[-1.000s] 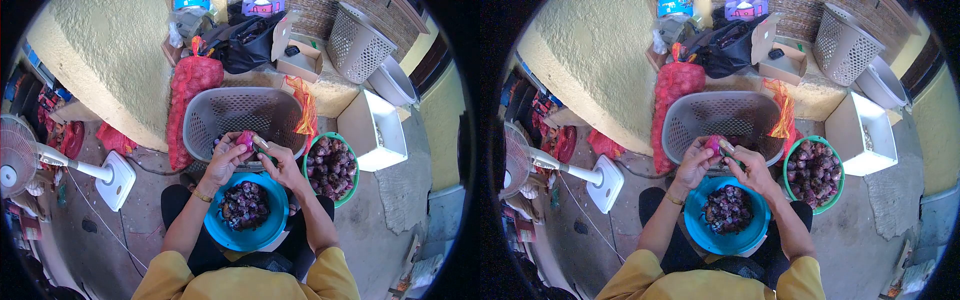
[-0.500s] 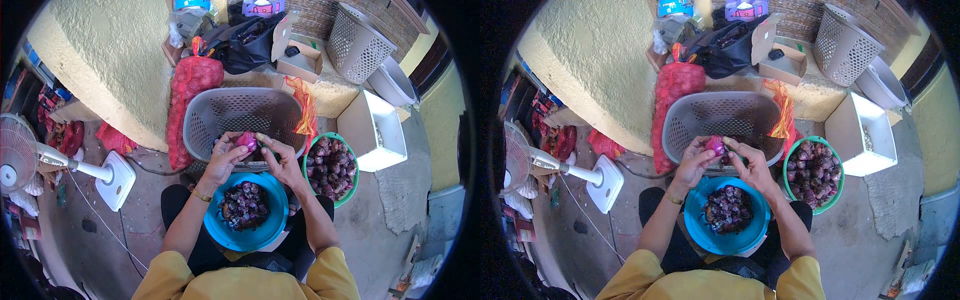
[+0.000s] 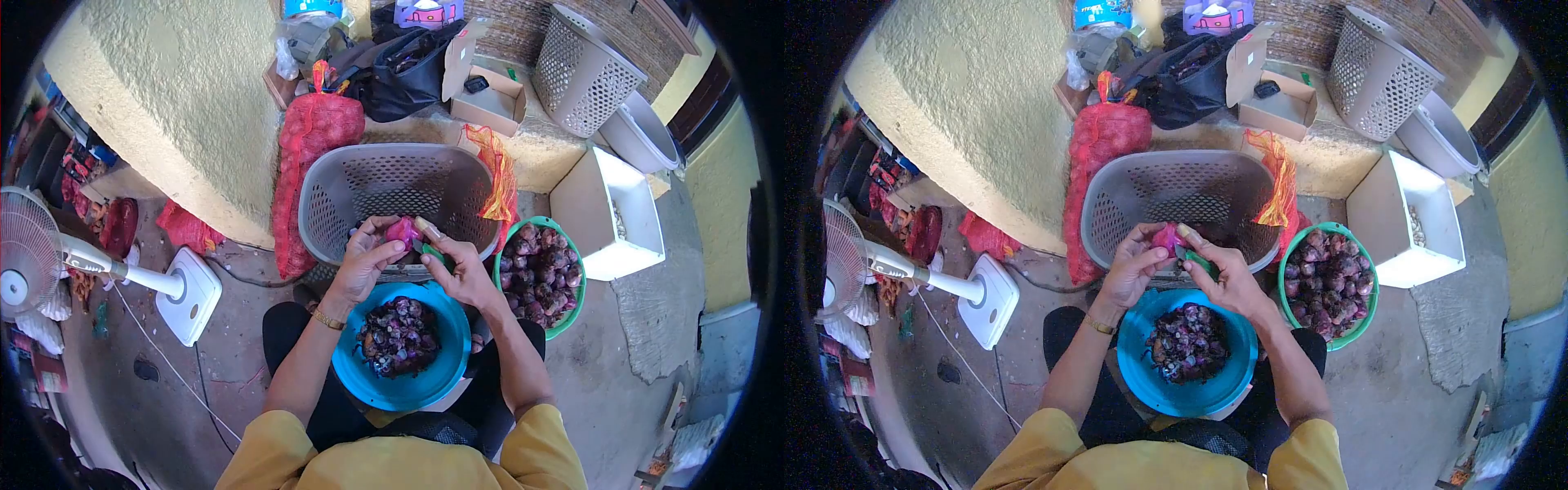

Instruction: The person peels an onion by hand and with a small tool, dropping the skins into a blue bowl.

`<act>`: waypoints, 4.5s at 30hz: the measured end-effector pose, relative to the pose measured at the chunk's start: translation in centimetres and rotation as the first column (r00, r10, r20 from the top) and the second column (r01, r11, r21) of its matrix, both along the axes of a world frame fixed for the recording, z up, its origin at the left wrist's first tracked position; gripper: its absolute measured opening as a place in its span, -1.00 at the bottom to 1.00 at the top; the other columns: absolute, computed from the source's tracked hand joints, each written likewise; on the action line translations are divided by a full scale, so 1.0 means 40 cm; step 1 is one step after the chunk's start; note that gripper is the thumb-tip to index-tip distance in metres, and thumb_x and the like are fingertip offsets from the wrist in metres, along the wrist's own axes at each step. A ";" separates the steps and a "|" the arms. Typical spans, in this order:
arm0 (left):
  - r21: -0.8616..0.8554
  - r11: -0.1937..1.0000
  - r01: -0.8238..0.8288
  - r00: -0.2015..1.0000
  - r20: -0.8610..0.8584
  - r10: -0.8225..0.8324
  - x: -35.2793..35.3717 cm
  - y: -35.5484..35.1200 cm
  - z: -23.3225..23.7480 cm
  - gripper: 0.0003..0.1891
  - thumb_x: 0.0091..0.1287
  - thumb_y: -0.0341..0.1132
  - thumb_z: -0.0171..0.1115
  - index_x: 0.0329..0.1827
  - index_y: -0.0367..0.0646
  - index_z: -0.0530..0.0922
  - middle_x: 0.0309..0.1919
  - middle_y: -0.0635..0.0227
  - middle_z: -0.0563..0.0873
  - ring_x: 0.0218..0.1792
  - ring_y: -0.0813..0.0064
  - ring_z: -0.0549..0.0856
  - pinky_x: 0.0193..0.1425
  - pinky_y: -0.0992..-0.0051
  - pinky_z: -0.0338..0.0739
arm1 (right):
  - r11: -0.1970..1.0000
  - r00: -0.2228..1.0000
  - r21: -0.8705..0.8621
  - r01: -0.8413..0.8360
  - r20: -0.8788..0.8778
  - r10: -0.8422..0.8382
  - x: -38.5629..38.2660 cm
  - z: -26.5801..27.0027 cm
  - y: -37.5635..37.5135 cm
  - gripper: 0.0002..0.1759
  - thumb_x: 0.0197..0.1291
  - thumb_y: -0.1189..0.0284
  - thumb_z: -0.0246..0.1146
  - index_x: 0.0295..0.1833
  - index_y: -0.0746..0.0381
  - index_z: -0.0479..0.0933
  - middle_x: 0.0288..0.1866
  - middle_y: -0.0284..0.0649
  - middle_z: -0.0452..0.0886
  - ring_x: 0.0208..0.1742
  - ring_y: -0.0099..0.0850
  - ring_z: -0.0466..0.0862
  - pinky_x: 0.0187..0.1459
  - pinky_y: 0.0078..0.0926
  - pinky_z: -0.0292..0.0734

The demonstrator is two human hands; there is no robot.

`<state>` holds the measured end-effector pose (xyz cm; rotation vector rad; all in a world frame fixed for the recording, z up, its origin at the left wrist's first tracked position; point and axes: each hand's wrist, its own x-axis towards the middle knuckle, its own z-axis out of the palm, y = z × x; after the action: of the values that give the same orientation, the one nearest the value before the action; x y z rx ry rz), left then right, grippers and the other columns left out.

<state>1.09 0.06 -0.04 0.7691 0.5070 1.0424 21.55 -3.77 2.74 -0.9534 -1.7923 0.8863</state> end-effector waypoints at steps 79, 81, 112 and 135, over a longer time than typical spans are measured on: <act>0.532 0.846 0.030 0.806 -0.514 0.294 -0.003 -0.024 0.004 -0.36 0.13 -0.60 0.51 0.28 -0.24 0.43 0.16 0.30 0.59 0.23 0.45 0.60 0.35 0.44 0.55 | 0.978 0.949 -0.035 0.204 -0.236 -0.207 -0.014 -0.053 0.016 -0.19 0.08 0.65 0.50 0.48 0.24 0.40 -0.05 -0.15 0.79 -0.08 -0.55 0.71 0.10 -0.48 0.60; 0.535 0.844 0.029 0.818 -0.498 0.287 -0.002 -0.021 0.001 -0.37 0.13 -0.60 0.51 0.28 -0.24 0.43 0.17 0.30 0.59 0.24 0.45 0.60 0.35 0.43 0.54 | 0.965 0.951 -0.028 0.260 -0.165 -0.261 -0.007 -0.051 0.017 -0.22 0.12 0.68 0.46 0.48 0.23 0.40 -0.15 -0.18 0.80 -0.15 -0.57 0.71 0.01 -0.50 0.62; 0.058 0.998 -0.030 0.983 0.181 0.019 -0.025 -0.004 0.052 -0.54 0.45 -0.40 0.18 0.39 -0.23 0.36 0.27 0.10 0.59 0.32 0.19 0.60 0.42 0.23 0.55 | 0.960 0.971 -0.150 -0.238 -0.015 0.238 0.029 0.027 -0.025 -0.25 0.22 0.51 0.39 0.53 0.21 0.34 -0.15 -0.17 0.79 -0.10 -0.43 0.75 0.06 -0.42 0.57; -0.034 0.999 -0.012 0.991 0.131 0.017 0.007 -0.012 0.006 -0.48 0.38 -0.49 0.25 0.40 -0.24 0.37 0.24 0.19 0.58 0.20 0.36 0.65 0.30 0.35 0.65 | 0.994 0.995 0.098 0.046 0.084 -0.054 -0.009 -0.004 -0.001 -0.41 0.33 0.51 0.29 0.45 0.37 0.38 0.38 0.10 0.53 0.38 -0.09 0.57 0.37 -0.31 0.42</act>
<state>1.38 -0.42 0.20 0.6633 0.4162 1.0880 21.19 -3.80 2.57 -0.9839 -1.8589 0.7303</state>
